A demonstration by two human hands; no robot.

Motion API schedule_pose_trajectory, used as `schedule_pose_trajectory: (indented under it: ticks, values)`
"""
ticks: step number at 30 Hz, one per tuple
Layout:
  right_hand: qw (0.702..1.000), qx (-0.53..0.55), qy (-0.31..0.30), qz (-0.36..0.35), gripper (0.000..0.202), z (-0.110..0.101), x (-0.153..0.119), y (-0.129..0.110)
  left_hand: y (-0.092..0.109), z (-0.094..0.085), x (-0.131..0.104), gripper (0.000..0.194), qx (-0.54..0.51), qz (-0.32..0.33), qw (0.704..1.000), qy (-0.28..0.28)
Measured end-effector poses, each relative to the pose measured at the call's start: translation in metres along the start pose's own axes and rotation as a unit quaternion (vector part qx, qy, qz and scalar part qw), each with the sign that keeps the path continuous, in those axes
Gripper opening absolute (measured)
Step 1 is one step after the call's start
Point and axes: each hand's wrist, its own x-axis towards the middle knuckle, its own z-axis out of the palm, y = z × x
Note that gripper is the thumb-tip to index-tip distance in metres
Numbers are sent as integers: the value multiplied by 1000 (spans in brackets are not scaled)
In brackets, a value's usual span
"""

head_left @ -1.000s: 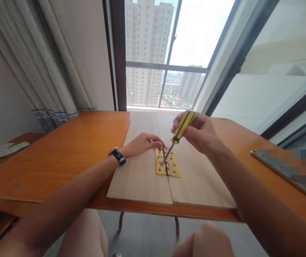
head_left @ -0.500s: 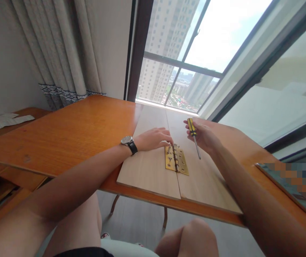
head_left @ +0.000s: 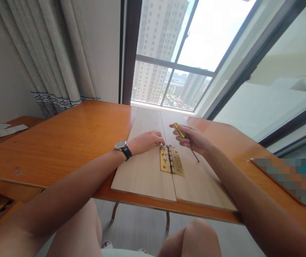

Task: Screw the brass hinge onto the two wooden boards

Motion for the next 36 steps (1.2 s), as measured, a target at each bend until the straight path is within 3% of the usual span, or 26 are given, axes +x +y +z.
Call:
schedule_pose_trajectory:
  ticks: [6,12,16,20,28,36]
  values:
    - [998,-5,-63,-30,30,10,-12,-16,4,-3,-1,22,-1,-20,1000,-4]
    - [994,66,5,-91,28,1,-6,-16,10,-7,0,18,-64,-65,996,21]
    - [988,121,27,-88,26,-11,1,-9,12,-9,-1,14,-122,-143,981,51]
    - [985,146,35,-86,24,-12,3,-6,21,-16,-16,22,-216,-167,958,83]
    - [979,176,15,-104,23,1,1,-9,58,-22,-37,10,-240,-160,957,9]
    - [980,167,-16,-109,24,4,2,-7,66,-22,-32,8,-189,-146,971,-23]
